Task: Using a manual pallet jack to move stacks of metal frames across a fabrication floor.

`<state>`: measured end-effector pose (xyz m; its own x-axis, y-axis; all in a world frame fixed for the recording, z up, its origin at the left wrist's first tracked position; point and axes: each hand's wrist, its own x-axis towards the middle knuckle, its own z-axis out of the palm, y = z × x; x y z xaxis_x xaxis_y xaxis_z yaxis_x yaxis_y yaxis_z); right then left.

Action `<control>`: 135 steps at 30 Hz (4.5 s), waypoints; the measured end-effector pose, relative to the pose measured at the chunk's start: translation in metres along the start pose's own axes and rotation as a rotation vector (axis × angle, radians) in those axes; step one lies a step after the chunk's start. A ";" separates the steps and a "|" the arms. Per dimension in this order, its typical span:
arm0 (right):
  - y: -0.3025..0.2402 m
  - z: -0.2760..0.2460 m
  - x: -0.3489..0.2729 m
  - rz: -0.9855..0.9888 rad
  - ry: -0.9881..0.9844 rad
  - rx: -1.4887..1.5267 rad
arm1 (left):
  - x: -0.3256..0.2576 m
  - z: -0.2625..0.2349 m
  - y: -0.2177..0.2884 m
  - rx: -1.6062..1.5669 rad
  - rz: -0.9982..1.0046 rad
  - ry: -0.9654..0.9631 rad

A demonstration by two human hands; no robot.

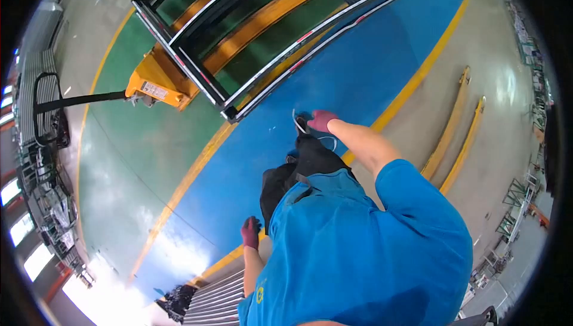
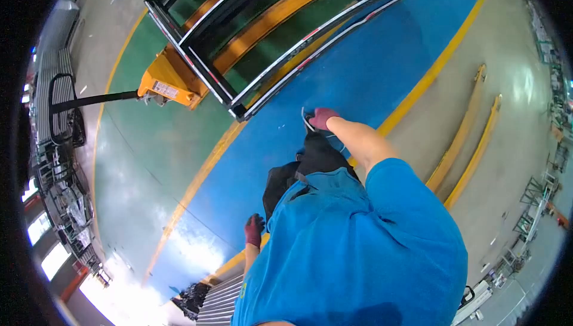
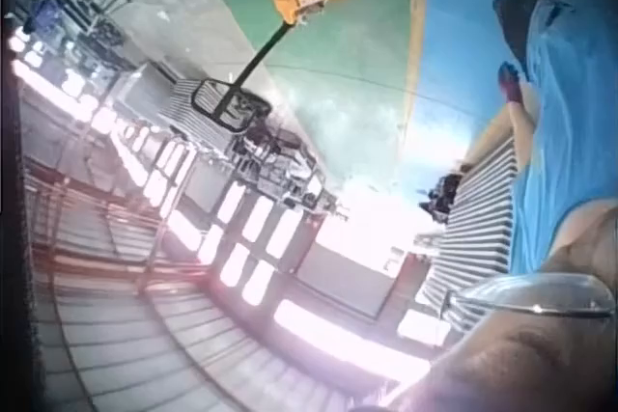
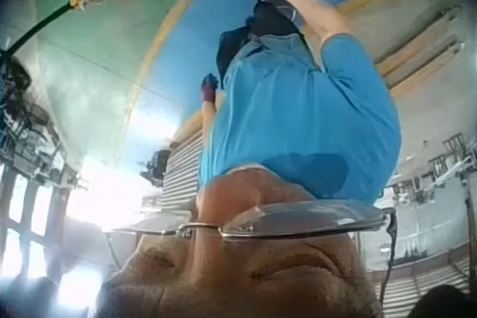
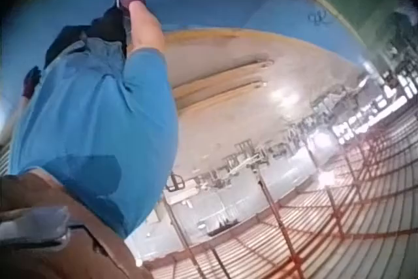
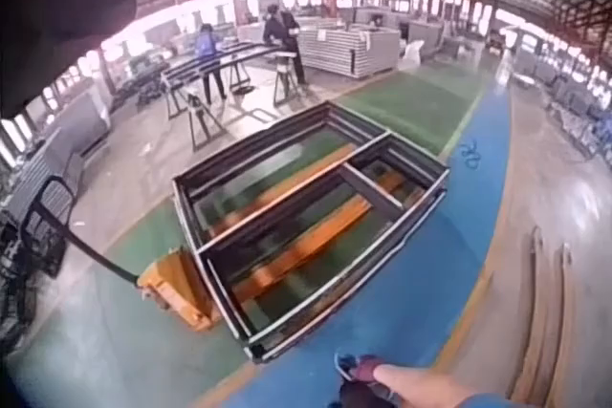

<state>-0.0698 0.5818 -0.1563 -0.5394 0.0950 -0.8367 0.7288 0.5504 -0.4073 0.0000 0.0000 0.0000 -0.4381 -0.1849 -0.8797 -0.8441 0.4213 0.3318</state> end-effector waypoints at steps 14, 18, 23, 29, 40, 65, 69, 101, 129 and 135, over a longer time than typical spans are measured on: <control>-0.030 -0.058 0.125 0.186 0.103 0.117 | 0.195 0.066 0.121 0.253 -0.025 -0.297; -0.052 -0.033 0.175 0.163 0.104 0.048 | 0.265 0.062 0.224 0.277 0.221 -0.270; -0.174 0.003 0.221 0.065 0.032 -0.086 | 0.306 0.023 0.258 0.071 0.407 -0.174; -0.334 -0.039 0.228 -0.070 -0.051 -0.044 | 0.294 0.004 0.255 0.141 0.221 -0.194; -0.319 -0.096 0.226 -0.078 0.063 -0.004 | 0.311 -0.060 0.302 0.188 0.240 -0.140; -0.482 -0.056 0.297 0.147 0.065 0.073 | 0.261 -0.477 1.008 0.837 1.599 1.711; -0.535 -0.051 0.321 0.007 0.307 0.154 | 0.284 -0.505 1.049 0.825 1.397 1.629; -0.374 0.071 0.258 0.093 0.355 0.529 | 0.297 -0.546 1.093 0.853 0.914 1.040; -0.449 0.003 0.114 0.040 0.361 0.547 | 0.279 -0.552 1.165 0.896 0.712 0.681; -0.406 0.014 0.136 -0.047 0.418 0.565 | 0.316 -0.560 1.173 0.779 0.786 0.653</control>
<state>-0.4334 0.3599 -0.1097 -0.6097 0.4553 -0.6488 0.7473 0.0574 -0.6620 -1.3018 -0.0613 0.3018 -0.9896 0.0431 -0.1370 0.0146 0.9792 0.2025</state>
